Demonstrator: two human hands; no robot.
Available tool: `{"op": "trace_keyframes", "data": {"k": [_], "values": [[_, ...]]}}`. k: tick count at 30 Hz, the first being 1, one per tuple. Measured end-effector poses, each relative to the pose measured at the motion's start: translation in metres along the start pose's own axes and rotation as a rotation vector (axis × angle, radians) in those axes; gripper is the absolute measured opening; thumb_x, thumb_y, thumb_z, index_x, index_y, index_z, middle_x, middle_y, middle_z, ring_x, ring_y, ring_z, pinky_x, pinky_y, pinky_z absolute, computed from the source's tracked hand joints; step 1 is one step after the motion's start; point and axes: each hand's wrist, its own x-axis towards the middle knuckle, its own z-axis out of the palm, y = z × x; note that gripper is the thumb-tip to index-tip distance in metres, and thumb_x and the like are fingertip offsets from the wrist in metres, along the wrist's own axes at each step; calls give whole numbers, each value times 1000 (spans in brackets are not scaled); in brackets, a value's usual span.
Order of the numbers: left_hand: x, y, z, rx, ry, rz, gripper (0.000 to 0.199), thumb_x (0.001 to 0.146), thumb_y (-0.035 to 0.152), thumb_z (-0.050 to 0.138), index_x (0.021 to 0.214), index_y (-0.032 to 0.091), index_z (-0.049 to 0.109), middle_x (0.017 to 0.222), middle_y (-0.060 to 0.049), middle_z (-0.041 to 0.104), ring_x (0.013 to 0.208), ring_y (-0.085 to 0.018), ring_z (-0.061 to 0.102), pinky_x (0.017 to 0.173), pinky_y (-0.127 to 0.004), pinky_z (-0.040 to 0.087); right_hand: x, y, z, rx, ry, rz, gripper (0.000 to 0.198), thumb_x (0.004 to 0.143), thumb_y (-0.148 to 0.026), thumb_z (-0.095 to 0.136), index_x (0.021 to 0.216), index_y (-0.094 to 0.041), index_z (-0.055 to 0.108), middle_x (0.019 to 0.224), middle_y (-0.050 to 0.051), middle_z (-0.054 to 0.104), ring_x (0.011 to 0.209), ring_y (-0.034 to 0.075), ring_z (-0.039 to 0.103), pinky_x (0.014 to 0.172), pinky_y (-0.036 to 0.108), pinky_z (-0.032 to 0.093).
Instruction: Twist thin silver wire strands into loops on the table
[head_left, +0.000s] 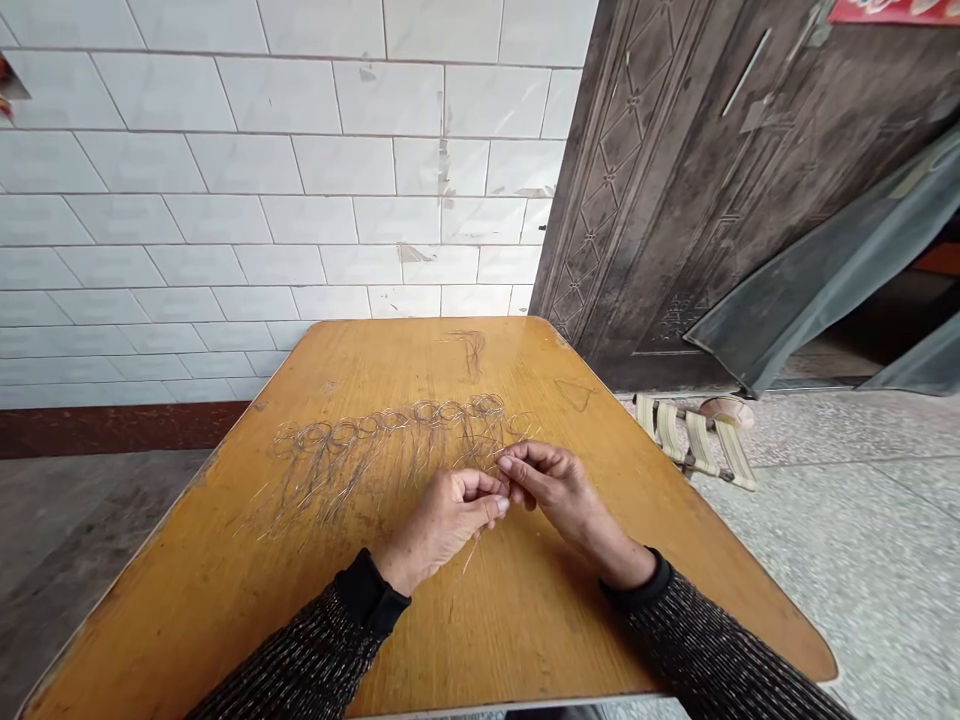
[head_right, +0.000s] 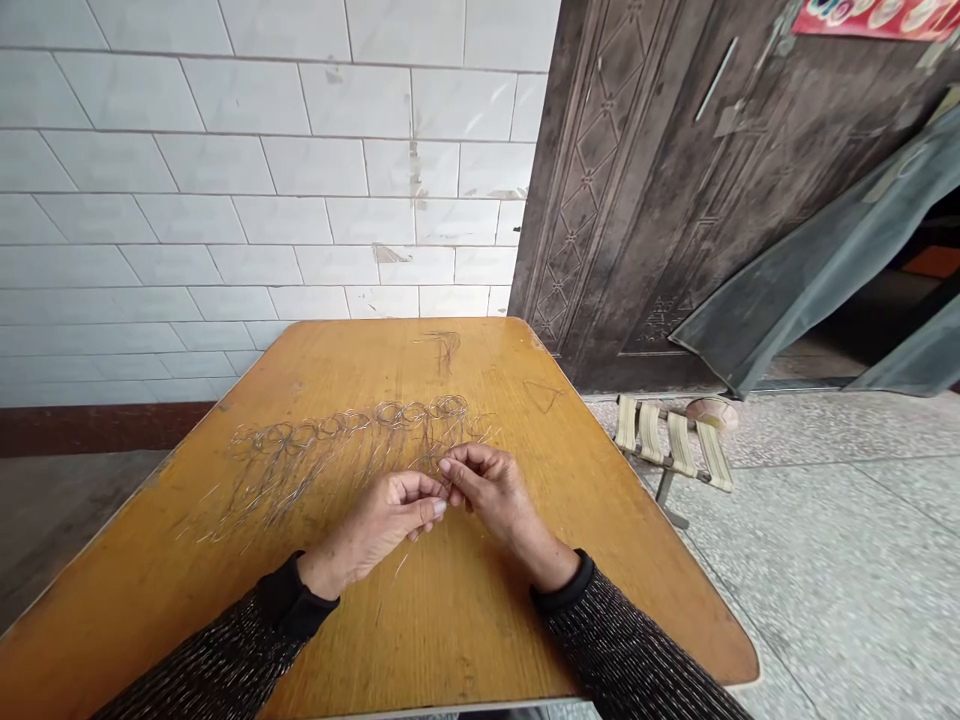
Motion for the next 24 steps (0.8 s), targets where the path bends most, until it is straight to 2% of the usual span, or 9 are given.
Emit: {"op": "trace_keyframes", "data": {"k": [5, 11, 16, 19, 24], "values": [[-1, 2, 0, 13, -28, 32, 14, 73, 23, 54, 75, 12, 62, 64, 0, 51, 55, -8, 42, 50, -20, 34, 0, -1, -3, 100, -12, 15, 28, 71, -40, 63, 59, -16, 57, 47, -2, 55, 41, 6, 46, 42, 19, 33], [-2, 3, 1, -22, -84, 59, 16, 72, 23, 57, 83, 13, 63, 74, -2, 55, 59, -9, 43, 53, -21, 38, 2, 1, -5, 168, -22, -1, 25, 74, -36, 62, 59, -15, 59, 47, -3, 54, 40, 5, 44, 43, 19, 34], [-2, 0, 3, -43, -39, 43, 18, 74, 26, 56, 80, 11, 64, 69, -2, 56, 57, -9, 49, 55, -23, 42, 2, -1, -5, 196, -23, 2, 25, 73, -36, 62, 59, -15, 59, 46, -3, 52, 40, 5, 43, 44, 19, 34], [-2, -2, 5, -90, 8, 28, 20, 74, 28, 57, 83, 11, 63, 72, -4, 59, 61, -11, 55, 56, -24, 44, 2, -1, -5, 199, -14, 8, 25, 73, -37, 62, 60, -15, 60, 46, -3, 52, 42, 6, 44, 45, 20, 35], [-4, -1, 5, -96, -53, 2, 24, 78, 31, 54, 91, 12, 60, 78, -6, 61, 62, -13, 60, 55, -24, 46, 2, 0, -6, 186, 18, -5, 25, 73, -37, 63, 60, -16, 60, 48, -3, 53, 43, 6, 44, 46, 20, 36]]}}
